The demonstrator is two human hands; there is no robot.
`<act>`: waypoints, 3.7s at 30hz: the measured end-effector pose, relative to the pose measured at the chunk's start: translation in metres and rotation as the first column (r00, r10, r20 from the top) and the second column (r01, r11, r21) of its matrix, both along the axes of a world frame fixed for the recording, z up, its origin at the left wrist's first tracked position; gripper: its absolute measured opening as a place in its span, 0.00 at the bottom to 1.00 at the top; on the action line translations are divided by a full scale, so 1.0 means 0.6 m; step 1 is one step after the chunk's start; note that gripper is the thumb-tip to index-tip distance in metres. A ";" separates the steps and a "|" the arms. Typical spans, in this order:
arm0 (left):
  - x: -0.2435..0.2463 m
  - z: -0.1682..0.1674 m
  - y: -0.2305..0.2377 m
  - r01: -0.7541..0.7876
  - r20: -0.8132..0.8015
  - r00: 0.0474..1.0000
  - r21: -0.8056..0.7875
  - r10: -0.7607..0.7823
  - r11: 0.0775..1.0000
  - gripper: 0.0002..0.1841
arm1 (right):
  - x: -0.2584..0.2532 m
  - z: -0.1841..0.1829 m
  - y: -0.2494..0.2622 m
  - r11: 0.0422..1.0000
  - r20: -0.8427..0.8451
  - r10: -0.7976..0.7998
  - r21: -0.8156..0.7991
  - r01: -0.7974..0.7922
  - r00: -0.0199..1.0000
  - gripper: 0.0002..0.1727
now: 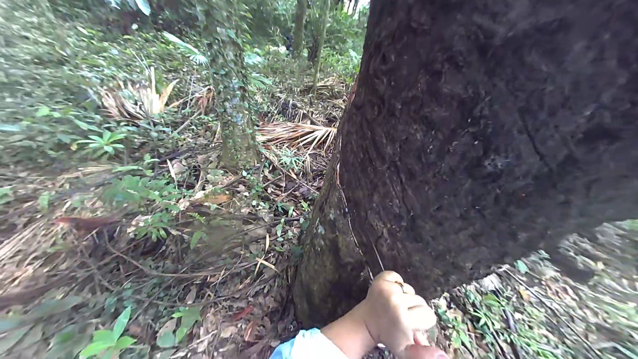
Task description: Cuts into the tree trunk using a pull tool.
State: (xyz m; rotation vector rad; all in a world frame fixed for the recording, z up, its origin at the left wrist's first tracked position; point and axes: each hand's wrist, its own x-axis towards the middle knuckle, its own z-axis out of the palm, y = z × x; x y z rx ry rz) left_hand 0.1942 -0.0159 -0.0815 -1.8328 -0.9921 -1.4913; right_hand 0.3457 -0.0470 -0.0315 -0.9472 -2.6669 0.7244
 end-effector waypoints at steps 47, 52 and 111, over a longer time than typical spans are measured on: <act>-0.094 0.051 0.055 -0.194 0.058 0.980 0.122 0.188 0.973 0.37 | -0.099 -0.042 0.113 0.904 -0.264 0.147 0.427 -0.021 0.953 0.11; -0.035 0.013 0.040 -0.149 -0.063 0.986 0.126 0.157 0.981 0.34 | -0.033 -0.082 0.082 0.957 -0.346 0.161 0.284 -0.061 0.924 0.09; 0.154 -0.228 0.097 -0.508 -0.122 0.860 -0.094 0.496 0.856 0.27 | 0.106 -0.380 0.234 0.985 -0.005 0.104 0.138 -0.102 0.995 0.18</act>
